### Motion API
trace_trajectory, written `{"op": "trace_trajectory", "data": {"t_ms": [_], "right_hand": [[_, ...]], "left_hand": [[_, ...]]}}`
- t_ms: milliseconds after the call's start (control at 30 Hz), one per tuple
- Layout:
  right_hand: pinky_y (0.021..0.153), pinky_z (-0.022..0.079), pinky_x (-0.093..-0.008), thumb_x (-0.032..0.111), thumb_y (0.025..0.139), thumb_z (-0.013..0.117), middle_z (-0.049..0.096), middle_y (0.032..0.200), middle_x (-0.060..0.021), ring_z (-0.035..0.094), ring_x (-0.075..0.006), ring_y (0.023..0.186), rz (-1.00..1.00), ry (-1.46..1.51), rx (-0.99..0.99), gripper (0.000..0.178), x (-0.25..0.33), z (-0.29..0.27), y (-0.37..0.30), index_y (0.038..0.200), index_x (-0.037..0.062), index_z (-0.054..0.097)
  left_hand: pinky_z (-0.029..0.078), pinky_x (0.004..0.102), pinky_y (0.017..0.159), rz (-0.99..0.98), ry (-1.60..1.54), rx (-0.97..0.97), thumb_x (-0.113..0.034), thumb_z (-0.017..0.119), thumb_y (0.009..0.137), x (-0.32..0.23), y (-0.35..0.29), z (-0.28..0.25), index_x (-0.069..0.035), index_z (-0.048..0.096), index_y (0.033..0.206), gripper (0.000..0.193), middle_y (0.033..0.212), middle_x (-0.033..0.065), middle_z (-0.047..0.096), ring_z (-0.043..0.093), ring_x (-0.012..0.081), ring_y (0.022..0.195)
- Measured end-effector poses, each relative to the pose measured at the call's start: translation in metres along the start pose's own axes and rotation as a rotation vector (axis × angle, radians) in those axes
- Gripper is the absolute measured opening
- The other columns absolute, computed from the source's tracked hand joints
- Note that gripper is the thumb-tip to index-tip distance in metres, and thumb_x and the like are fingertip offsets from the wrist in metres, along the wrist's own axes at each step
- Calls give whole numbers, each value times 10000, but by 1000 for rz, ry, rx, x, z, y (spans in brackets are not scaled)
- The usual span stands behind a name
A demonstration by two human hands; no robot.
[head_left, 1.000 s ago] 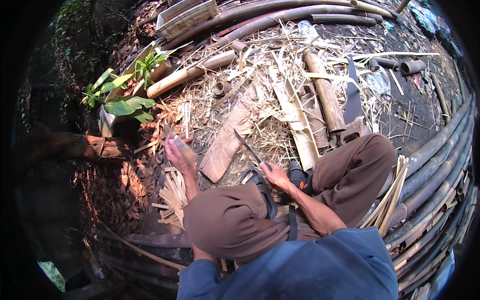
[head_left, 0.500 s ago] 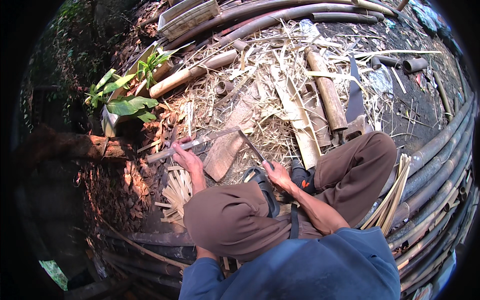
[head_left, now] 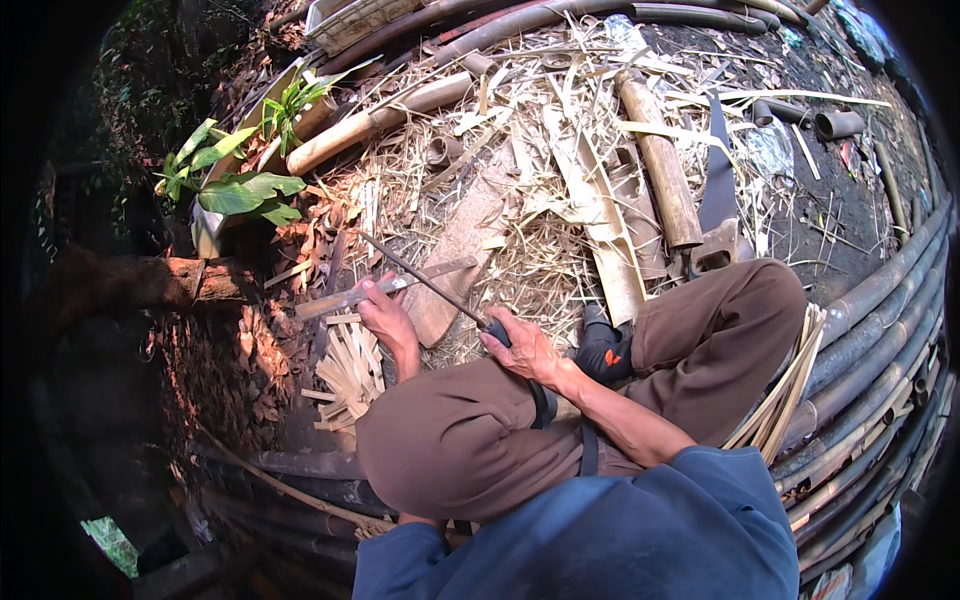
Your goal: The person sits on the ground and uses a machete to split bamboo strips into thinner pieces. They repeatedly position the bamboo, strike it with the machete, and set the split pieces aside.
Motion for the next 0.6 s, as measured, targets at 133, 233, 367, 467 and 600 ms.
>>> {"op": "trace_trajectory", "data": {"t_ms": [133,233,367,467,600], "right_hand": [[656,475,-572,394,988,495,624,739,-300,622,-504,756,393,-164,-44,387,-134,2,-18,1032,10,472],[608,476,-540,345,988,520,620,685,-265,625,-482,684,207,-116,-1,317,-59,4,-1,1072,41,486],[626,484,-521,347,983,536,623,711,-277,630,-480,723,16,35,-75,342,-9,-7,2,1133,44,483],[650,479,-532,346,983,534,620,739,-295,630,-485,768,507,-106,29,348,-123,13,-9,1134,35,490],[669,469,-548,351,988,517,618,748,-294,623,-492,768,237,-32,30,345,-49,8,-10,1133,39,493]], "left_hand": [[625,428,748,-7,19,16,-331,343,1060,2,-4,16,70,420,1212,436,1069,244,649,674,308,945],[634,395,685,-8,120,-33,-328,346,1059,0,2,-15,97,450,1177,452,1031,239,661,683,293,909],[637,366,637,19,144,19,-309,352,1058,-2,24,11,120,456,1171,456,999,244,668,690,283,856],[638,362,646,49,136,58,-299,338,1061,-14,20,21,118,455,1173,448,1005,246,666,692,273,829],[636,358,640,-29,118,-16,-293,317,1064,-4,22,1,100,456,1164,429,1002,249,663,688,268,842]]}}
Point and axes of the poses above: each hand's wrist, its own y-axis towards the middle knuckle, its own z-axis out of the palm, x = y × z, the point moved 10 cm from there along y, towards the middle knuckle
